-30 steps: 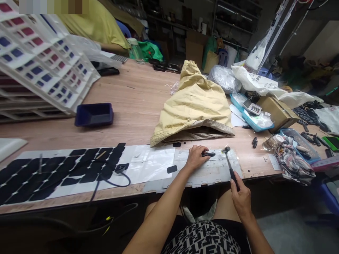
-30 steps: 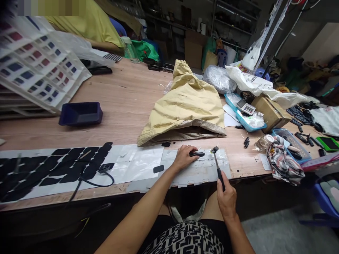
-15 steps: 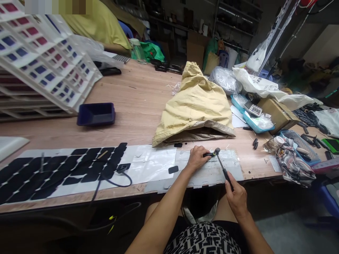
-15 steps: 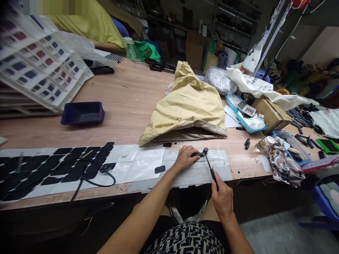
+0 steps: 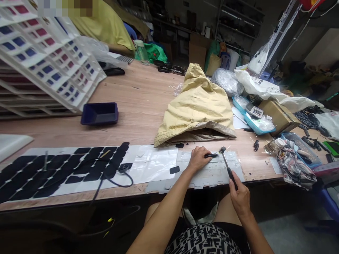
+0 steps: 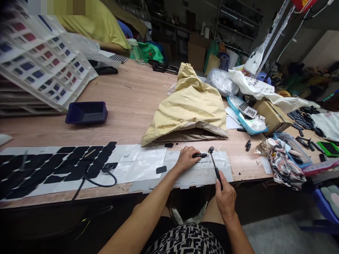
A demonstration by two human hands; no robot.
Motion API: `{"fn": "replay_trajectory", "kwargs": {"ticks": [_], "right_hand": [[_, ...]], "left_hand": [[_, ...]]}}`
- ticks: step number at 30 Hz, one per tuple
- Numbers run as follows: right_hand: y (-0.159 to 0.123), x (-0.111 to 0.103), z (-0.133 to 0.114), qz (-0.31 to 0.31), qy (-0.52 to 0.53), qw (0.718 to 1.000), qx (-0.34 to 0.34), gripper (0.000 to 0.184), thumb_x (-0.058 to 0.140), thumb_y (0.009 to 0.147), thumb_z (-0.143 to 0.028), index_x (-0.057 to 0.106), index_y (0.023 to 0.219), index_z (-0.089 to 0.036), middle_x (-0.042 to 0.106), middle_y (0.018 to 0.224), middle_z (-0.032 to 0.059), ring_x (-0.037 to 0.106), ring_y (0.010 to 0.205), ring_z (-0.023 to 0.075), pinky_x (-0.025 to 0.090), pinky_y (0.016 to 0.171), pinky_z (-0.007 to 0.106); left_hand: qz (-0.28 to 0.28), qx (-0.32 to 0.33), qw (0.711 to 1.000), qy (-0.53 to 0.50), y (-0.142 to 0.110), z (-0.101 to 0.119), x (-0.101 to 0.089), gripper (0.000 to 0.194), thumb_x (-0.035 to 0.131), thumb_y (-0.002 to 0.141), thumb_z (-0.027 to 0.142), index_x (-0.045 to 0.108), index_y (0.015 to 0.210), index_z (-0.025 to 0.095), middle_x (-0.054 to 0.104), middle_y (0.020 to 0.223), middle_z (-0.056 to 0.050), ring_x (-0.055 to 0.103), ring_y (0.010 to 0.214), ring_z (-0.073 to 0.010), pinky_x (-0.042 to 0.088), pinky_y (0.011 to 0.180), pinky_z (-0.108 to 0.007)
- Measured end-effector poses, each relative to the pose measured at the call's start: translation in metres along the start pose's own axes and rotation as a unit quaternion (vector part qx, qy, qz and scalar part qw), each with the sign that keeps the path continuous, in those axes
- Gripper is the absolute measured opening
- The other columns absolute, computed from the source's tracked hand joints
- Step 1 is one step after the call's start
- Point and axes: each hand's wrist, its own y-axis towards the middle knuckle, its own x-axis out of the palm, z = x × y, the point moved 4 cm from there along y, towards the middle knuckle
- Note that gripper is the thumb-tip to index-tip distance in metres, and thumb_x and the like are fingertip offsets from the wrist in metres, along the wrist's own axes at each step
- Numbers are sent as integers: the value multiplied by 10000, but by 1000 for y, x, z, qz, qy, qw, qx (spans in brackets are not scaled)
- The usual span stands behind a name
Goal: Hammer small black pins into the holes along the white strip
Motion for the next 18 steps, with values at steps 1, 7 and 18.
{"fn": "replay_trajectory", "kwargs": {"ticks": [1, 7, 18], "right_hand": [[1, -3, 6, 5, -20, 1000, 15, 467, 442, 972, -430, 640, 1343, -227, 756, 1109, 81, 750, 844, 224, 567, 752, 266], [2, -4, 30, 0, -169, 983, 70, 471, 436, 976, -395, 590, 1397, -252, 771, 828, 90, 714, 664, 230, 512, 623, 280], [1, 2, 37, -5, -182, 980, 76, 488, 416, 992, -417, 552, 1430, -249, 769, 836, 99, 708, 671, 234, 498, 642, 285]], "left_hand": [[2, -1, 1000, 1, 0, 0, 1, 171, 678, 791, 311, 759, 938, 279, 678, 932, -25, 511, 1008, -246, 367, 933, -410], [-3, -1, 1000, -1, 3, 0, 1, 160, 704, 777, 325, 764, 920, 285, 682, 944, -24, 514, 1023, -254, 368, 951, -426], [-70, 165, 983, -44, -118, 37, -16, 140, 751, 759, 315, 742, 899, 307, 630, 1226, -32, 485, 1234, -273, 355, 1093, -445]]}}
